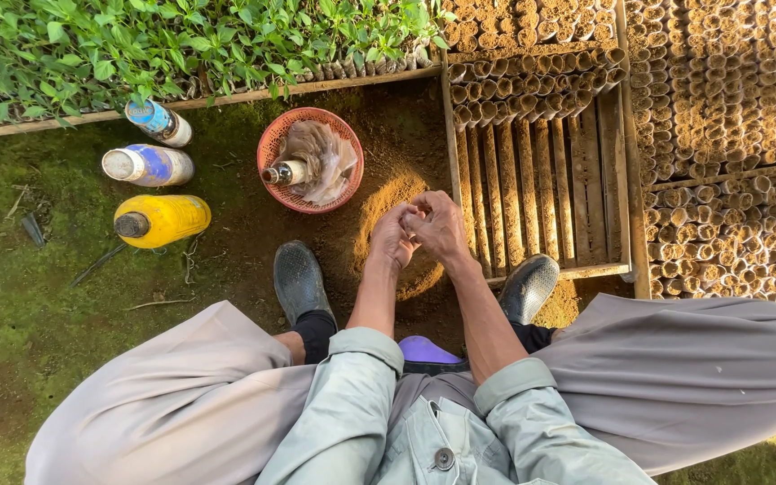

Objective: The person sits on a small stool and fills small biodegradable pots with soil from a pile on the ground. They use both hands to scoop soil and pack it into the pots, then place the filled pots into a wooden tray. The person repeats this process for multiple pots.

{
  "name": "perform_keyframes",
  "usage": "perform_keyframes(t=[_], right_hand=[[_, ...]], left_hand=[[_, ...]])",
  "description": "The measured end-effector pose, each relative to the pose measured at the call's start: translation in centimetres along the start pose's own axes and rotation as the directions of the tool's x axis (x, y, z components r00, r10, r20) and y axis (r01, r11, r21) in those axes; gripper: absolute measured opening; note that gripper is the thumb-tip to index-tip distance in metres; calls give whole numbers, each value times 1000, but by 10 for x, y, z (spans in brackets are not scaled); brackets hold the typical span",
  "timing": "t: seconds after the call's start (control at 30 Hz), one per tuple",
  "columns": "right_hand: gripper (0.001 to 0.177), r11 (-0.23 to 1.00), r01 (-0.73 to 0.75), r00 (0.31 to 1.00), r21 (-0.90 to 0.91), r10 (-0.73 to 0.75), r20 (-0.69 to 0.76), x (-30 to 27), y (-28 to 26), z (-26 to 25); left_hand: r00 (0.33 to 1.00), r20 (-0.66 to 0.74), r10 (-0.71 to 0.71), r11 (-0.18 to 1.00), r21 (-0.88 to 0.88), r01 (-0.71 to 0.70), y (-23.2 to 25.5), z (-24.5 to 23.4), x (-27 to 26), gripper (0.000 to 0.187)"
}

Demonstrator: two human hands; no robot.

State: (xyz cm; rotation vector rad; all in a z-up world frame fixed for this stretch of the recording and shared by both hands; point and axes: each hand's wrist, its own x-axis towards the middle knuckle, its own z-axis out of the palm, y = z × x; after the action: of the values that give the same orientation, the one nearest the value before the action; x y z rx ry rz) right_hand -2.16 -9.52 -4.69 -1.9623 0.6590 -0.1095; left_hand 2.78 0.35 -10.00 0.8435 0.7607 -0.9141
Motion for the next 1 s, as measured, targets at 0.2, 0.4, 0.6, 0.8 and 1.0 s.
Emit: perform_keyframes(t=[0.2, 0.4, 0.6, 0.8, 1.0], right_hand=[[15, 998, -11, 997, 56, 15, -71, 2, -18, -19], [37, 944, -4, 1000, -330, -1, -14, 6, 32, 14], [76, 852, -91, 952, -515, 226, 206, -9, -26, 31], [66, 809, 125, 933, -575, 101, 345, -30, 6, 57], [49, 653, 371, 900, -661, -76, 430, -57, 101, 100]], left_hand=[[1000, 17, -17, 996, -86, 18, 1, -14, 17, 15], [1000, -13, 11, 998, -66, -12, 10, -16, 14, 26], [994, -78, 82, 996, -32, -85, 17, -32, 12, 29], [996, -56, 76, 995, -60, -79, 18, -45, 35, 35], [998, -27, 57, 988, -144, -60, 15, -46, 46, 36]])
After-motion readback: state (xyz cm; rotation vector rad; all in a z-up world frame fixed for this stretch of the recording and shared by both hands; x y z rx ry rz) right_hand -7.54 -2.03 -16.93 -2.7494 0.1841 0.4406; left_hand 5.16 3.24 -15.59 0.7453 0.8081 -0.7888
